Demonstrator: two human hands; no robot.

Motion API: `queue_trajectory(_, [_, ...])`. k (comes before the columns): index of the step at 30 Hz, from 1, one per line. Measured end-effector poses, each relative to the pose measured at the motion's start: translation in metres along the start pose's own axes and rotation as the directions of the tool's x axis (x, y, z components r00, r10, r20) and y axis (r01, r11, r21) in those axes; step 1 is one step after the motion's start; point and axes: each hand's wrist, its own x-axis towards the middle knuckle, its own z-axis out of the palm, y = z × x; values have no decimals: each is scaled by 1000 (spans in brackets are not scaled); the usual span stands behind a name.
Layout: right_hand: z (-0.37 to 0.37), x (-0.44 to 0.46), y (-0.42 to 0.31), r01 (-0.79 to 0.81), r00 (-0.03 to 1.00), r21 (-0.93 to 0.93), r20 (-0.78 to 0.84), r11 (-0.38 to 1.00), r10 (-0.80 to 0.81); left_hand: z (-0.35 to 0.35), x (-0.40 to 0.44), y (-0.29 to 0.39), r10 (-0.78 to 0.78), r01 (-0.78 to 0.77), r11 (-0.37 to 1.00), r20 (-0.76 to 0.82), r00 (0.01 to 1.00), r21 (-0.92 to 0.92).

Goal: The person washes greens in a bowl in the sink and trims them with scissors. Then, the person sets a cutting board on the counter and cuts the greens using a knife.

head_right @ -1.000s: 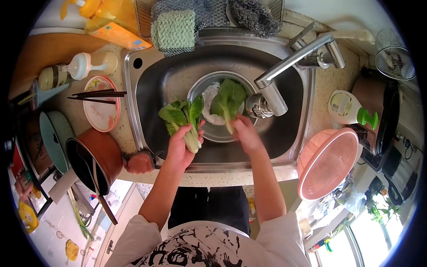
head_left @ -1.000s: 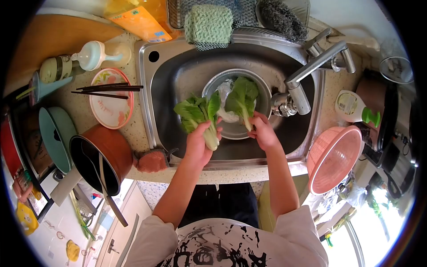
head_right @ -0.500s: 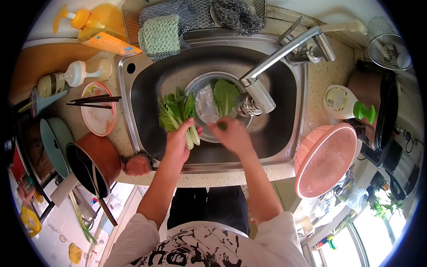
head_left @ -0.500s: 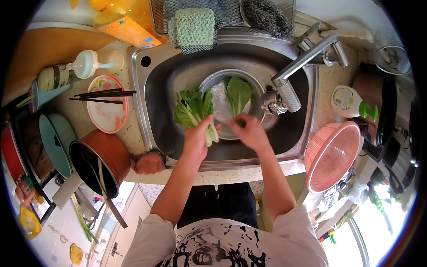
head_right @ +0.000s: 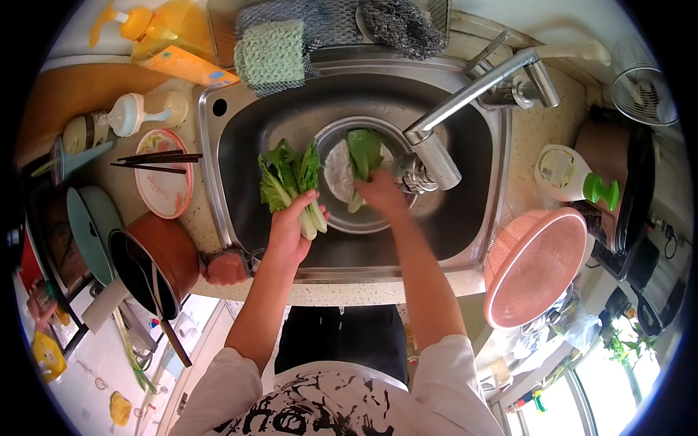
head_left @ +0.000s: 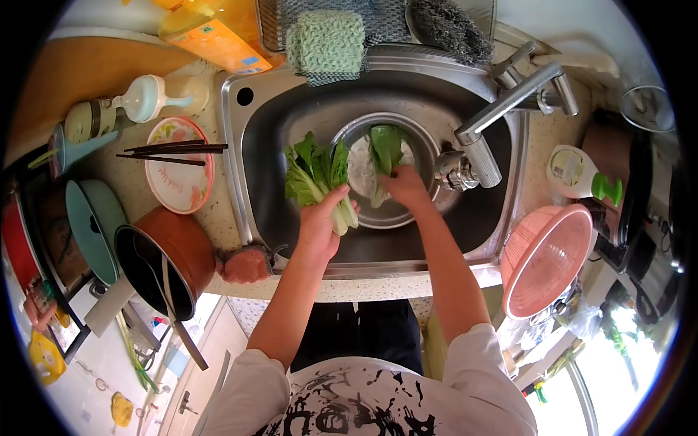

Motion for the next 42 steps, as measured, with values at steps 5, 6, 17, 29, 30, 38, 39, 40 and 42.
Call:
queue_trajectory(5, [-9,-40,-5,-127,991,847,125,516,39,-4,3,1,1,-1,1000,7,1000,-30])
queue_trajectory(6, [-15,-53,-18,-144,988,910,151,388,11,-3,3,1,-11,11,1000,2,1000,-25])
queue_trajectory(17, [2,-81,-12,-113,962,927,192,357,-194,20,-7,-23,-6,6,1000,72,997,-3])
queue_trajectory(29, [-17,-111,-35,329,944,399,-154,856,-291,11,-7,-27,95,-116,970,109,990,215])
queue_trajectory(30, [-12,-105,-26,333,943,497,-194,801,-272,10,-7,-26,108,-133,961,114,988,244])
queue_trajectory(38, [-7,-104,-24,229,969,940,-196,253,-150,-8,-2,-11,137,-200,970,365,921,140])
queue_trajectory(39, [-7,-107,-29,209,973,960,-185,184,-140,-12,0,-11,127,-191,973,394,910,128])
queue_trajectory(40, [-8,-110,-34,198,974,967,-176,158,-142,-14,2,-11,140,-208,971,431,892,115])
queue_trajectory(42, [-9,-114,-40,174,976,979,-157,106,-148,-15,4,-10,166,-241,966,502,849,88])
